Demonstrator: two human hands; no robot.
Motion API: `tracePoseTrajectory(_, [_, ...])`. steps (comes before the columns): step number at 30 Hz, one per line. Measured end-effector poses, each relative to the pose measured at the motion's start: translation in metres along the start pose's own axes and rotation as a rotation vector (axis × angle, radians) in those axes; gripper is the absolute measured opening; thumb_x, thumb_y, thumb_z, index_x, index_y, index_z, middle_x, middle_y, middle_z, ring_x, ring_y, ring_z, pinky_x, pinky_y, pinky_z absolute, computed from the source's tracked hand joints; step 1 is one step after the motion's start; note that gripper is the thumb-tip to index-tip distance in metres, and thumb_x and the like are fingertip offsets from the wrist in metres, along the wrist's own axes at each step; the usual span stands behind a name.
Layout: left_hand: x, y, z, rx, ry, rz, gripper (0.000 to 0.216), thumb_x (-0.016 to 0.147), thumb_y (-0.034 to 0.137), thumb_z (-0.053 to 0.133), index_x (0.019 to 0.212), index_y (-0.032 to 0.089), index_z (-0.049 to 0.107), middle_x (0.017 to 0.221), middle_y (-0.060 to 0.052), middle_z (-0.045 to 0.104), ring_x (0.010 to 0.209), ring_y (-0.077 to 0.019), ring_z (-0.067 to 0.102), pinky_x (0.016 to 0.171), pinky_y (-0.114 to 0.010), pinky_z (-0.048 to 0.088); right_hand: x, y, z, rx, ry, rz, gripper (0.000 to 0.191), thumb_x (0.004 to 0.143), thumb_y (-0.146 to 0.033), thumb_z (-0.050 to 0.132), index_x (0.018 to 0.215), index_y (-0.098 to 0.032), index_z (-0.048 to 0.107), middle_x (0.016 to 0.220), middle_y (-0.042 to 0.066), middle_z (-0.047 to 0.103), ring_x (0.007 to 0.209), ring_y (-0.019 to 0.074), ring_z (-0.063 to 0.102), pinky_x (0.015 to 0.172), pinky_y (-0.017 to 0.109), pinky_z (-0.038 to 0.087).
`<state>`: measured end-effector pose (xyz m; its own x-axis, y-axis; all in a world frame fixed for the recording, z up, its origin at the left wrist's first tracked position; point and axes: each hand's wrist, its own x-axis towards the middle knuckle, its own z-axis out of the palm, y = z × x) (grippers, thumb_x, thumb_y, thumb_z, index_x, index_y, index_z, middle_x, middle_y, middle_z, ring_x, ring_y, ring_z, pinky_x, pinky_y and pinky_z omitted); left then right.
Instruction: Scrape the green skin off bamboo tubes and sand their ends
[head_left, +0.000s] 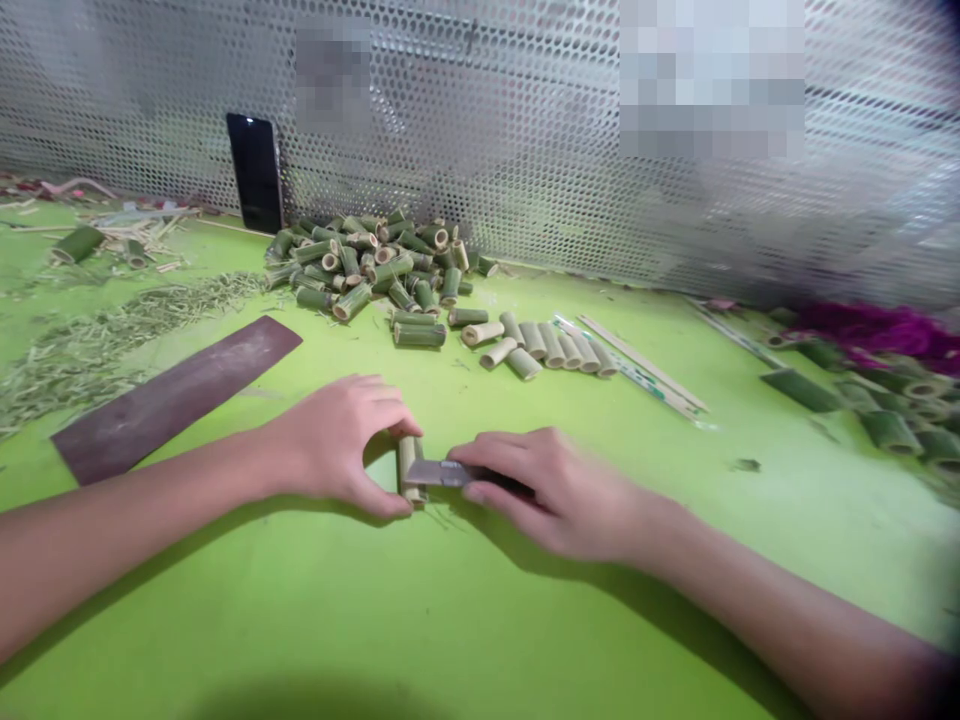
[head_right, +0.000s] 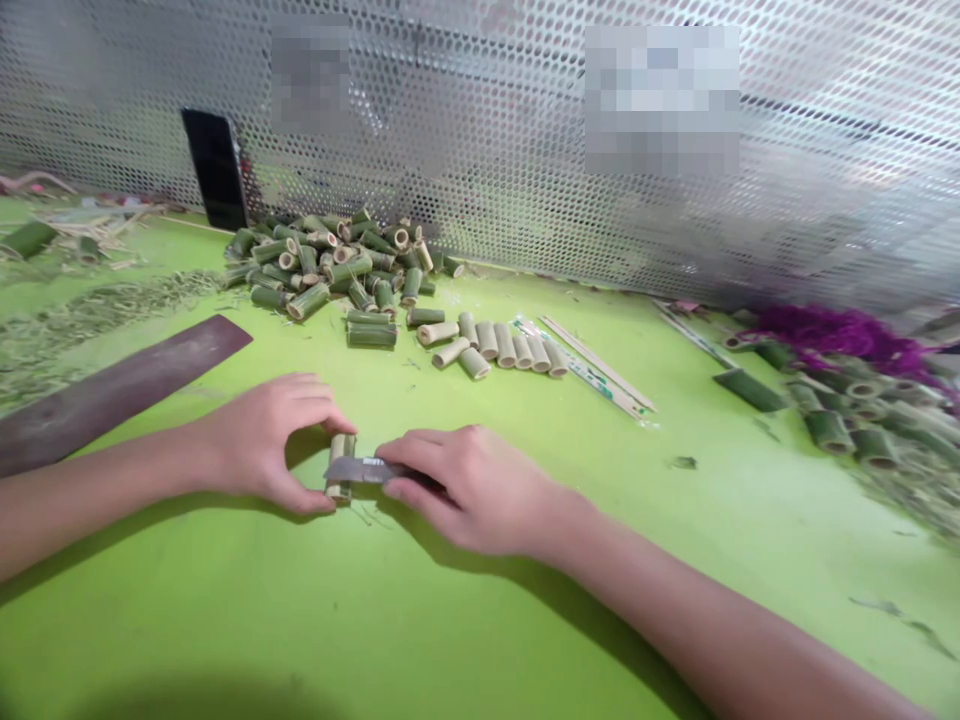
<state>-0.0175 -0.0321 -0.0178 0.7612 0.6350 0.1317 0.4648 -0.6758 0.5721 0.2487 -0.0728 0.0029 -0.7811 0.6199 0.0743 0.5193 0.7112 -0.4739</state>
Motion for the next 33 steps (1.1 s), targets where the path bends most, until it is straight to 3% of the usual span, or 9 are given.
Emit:
tracePoseTrajectory(7, [0.000, -0.001, 0.000, 0.000, -0.007, -0.005, 0.046, 0.068, 0.052, 0.082, 0.097, 0.019, 0.072, 0.082, -0.002, 0.066, 0.079, -0.0233, 0.056, 0.072, -0.036, 0.043, 0.002, -0.004, 0.013, -0.260, 0.112, -0.022, 0.029, 0.110, -0.030, 0.045, 0.122, -0.015, 0.067, 0.084, 0.004, 0.070, 0.063, 0.0133, 0.060, 0.058, 0.026, 0.041])
tracePoseTrajectory(15, [-0.004, 0.002, -0.002, -0.005, 0.013, -0.015, 0.043, 0.068, 0.052, 0.084, 0.094, 0.020, 0.072, 0.085, -0.001, 0.067, 0.081, -0.0229, 0.059, 0.073, -0.037, 0.042, 0.001, -0.002, 0.002, -0.093, 0.013, -0.073, 0.028, 0.109, -0.028, 0.048, 0.122, -0.015, 0.069, 0.085, 0.004, 0.069, 0.061, 0.0115, 0.057, 0.059, 0.025, 0.041])
tracePoseTrajectory(20, [-0.004, 0.001, -0.002, -0.017, -0.025, -0.027, 0.050, 0.070, 0.058, 0.084, 0.100, 0.020, 0.072, 0.092, -0.003, 0.069, 0.087, -0.0250, 0.060, 0.077, -0.039, 0.044, -0.002, -0.009, -0.004, 0.034, -0.149, -0.101, 0.025, 0.107, -0.028, 0.050, 0.113, -0.016, 0.071, 0.082, 0.003, 0.068, 0.064, 0.0121, 0.060, 0.059, 0.024, 0.042])
tracePoseTrajectory(23, [-0.003, -0.001, -0.002, -0.022, -0.041, -0.023, 0.054, 0.071, 0.063, 0.081, 0.102, 0.020, 0.071, 0.095, -0.004, 0.068, 0.088, -0.0261, 0.060, 0.078, -0.040, 0.045, -0.004, -0.011, 0.002, 0.076, -0.100, -0.121, 0.025, 0.107, -0.030, 0.050, 0.110, -0.016, 0.070, 0.082, 0.002, 0.070, 0.062, 0.0111, 0.059, 0.057, 0.023, 0.043])
tracePoseTrajectory(27, [-0.002, -0.002, -0.001, -0.029, -0.064, -0.030, 0.056, 0.071, 0.067, 0.080, 0.102, 0.020, 0.070, 0.096, -0.005, 0.067, 0.090, -0.0271, 0.060, 0.079, -0.041, 0.046, -0.001, -0.008, 0.009, -0.120, 0.094, 0.011, 0.026, 0.108, -0.030, 0.045, 0.109, -0.015, 0.066, 0.082, 0.003, 0.070, 0.056, 0.0107, 0.057, 0.054, 0.024, 0.041])
tracePoseTrajectory(33, [0.000, -0.001, -0.005, -0.087, -0.102, -0.021, 0.058, 0.072, 0.066, 0.082, 0.107, 0.022, 0.066, 0.104, -0.005, 0.066, 0.098, -0.0276, 0.058, 0.089, -0.043, 0.045, 0.007, -0.011, 0.012, -0.459, 0.094, 0.089, 0.025, 0.108, -0.027, 0.043, 0.104, -0.015, 0.064, 0.077, 0.003, 0.068, 0.055, 0.0139, 0.056, 0.053, 0.029, 0.036])
